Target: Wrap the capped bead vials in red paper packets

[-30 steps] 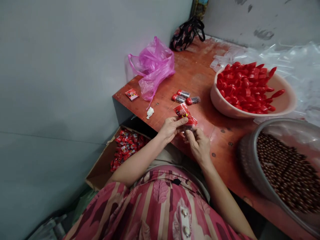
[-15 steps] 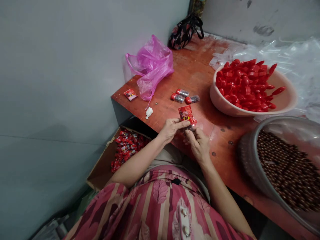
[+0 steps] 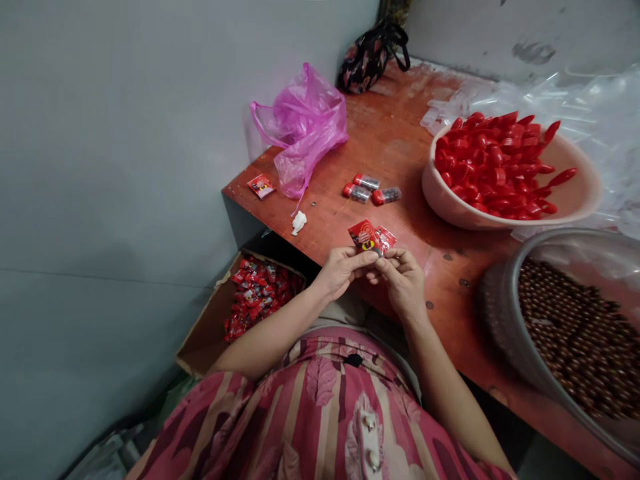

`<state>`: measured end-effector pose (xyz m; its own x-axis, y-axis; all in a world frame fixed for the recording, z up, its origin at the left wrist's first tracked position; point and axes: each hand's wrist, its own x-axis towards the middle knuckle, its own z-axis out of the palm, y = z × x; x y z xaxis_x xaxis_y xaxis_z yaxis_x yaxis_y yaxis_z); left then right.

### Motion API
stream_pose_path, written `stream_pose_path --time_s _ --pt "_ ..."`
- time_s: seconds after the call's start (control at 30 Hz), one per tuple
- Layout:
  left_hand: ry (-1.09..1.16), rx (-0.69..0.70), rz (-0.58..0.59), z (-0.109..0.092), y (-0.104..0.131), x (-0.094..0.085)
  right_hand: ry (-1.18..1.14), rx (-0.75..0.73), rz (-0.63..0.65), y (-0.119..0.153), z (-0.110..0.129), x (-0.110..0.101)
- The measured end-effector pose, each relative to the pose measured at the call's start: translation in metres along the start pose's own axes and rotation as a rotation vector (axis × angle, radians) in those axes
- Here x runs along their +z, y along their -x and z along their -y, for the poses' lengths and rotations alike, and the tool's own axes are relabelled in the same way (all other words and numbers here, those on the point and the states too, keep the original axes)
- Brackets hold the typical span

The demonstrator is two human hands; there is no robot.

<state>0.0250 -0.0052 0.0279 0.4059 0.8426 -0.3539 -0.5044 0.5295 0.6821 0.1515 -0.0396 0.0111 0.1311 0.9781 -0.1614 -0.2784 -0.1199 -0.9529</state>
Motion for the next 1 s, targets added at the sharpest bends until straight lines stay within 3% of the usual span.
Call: stream_pose_path --time_s 0.1,0.2,0.27,0.37,0.47,0.57,0.67,0.73,0.83,1.0 --pt "0.007 0.027 -0.025 0.003 0.015 -0.006 0.030 0.046 0.033 -0.004 0.003 0.008" --pt "0.123 0.179 -0.217 0.006 0.042 -0.024 0.043 0.068 0.071 -0.004 0.009 0.008" --pt "0.219 0.296 -0.383 0.011 0.061 -0.039 0.048 0.040 0.026 -0.005 0.014 0.001" --pt "0.135 0.287 -0.489 0.019 0.076 -0.050 0.077 -0.029 -0.082 -0.008 0.020 -0.016" --pt "-0.260 0.308 -0.369 0.019 0.056 -0.041 0.124 -0.044 -0.125 -0.011 0.024 -0.026" --pt "-0.644 0.474 -0.163 0.011 0.009 -0.024 0.164 -0.029 -0.113 -0.009 0.024 -0.027" --pt "-0.904 0.532 -0.093 0.008 -0.037 -0.016 0.197 -0.012 -0.105 -0.006 0.021 -0.026" --pt "-1.023 0.544 -0.064 0.012 -0.056 -0.017 0.214 0.004 -0.107 -0.006 0.020 -0.028" --pt "-1.036 0.556 -0.058 0.017 -0.064 -0.022 0.245 0.037 -0.101 -0.008 0.019 -0.033" --pt "-0.820 0.534 -0.090 0.015 -0.053 -0.019 0.267 0.005 -0.176 -0.022 0.017 -0.032"
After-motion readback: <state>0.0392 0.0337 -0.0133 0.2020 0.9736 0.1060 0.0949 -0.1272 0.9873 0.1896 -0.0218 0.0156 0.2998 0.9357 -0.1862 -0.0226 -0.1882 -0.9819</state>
